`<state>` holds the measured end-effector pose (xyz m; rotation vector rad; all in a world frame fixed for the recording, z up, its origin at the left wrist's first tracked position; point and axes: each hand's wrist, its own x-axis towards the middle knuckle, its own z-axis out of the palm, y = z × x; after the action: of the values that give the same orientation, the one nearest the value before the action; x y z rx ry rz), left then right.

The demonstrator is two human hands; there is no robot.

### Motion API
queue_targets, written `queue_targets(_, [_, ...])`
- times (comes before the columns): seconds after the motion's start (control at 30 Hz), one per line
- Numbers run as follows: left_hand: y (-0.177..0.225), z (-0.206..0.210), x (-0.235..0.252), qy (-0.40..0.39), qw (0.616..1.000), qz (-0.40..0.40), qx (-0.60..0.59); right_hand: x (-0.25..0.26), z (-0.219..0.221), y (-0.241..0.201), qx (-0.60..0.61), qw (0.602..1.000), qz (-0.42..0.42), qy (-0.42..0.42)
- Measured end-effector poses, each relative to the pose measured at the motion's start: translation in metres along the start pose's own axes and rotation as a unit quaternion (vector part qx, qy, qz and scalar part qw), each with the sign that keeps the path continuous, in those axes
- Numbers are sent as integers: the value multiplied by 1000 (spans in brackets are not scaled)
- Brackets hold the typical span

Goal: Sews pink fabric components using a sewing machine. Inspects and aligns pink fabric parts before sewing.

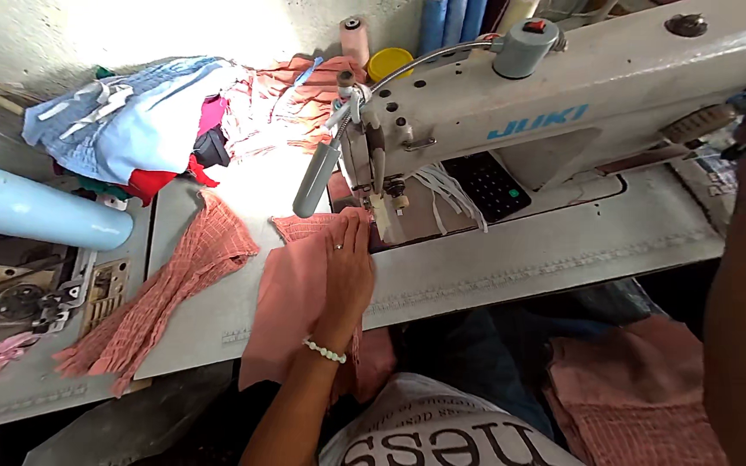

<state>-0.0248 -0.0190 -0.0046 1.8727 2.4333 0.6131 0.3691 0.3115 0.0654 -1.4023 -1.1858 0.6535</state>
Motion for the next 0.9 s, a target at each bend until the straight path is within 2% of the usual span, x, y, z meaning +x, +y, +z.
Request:
queue_targets(0.07, [-8,-5,-14,-10,1000,30,-3,-5,0,16,40,999,0,-4])
queue_targets(0.13, [-16,-13,-34,-19,998,60,-9,-20,0,19,-36,999,-24,10])
queue_targets(0.2, [-26,-24,-48,-27,995,93,-23,-57,1,11,-95,991,-91,33])
queue_targets(0.27, [-39,-30,-45,-38,989,138,-50,-119,10,-3,-106,977,-184,21])
queue_targets(0.3, [-48,-31,-37,-42,983,166,-61,-153,22,-15,-108,969,-223,-14])
queue_targets(0.37, [-65,-30,-16,-55,970,223,-83,-222,58,-35,-88,937,-306,-142])
queue_targets(0.43, [-77,-29,6,-80,954,270,-102,-274,96,-40,-71,863,-392,-312])
queue_targets(0.47, [-78,-29,14,-85,949,286,-106,-291,115,-38,-67,819,-432,-371])
queue_targets(0.53, [-73,-31,22,-80,950,281,-111,-308,140,-33,-71,759,-479,-436])
queue_targets(0.6, [-58,-32,19,-68,967,225,-98,-314,149,-29,-93,738,-498,-446])
queue_targets(0.67, [-45,-25,11,-46,982,165,-85,-317,149,-28,-105,735,-507,-438])
queue_targets(0.73, [-40,-15,5,-18,987,138,-76,-321,147,-27,-111,737,-511,-428])
queue_targets(0.9, [-59,-14,25,-24,974,210,-86,-327,150,-30,-144,742,-512,-409])
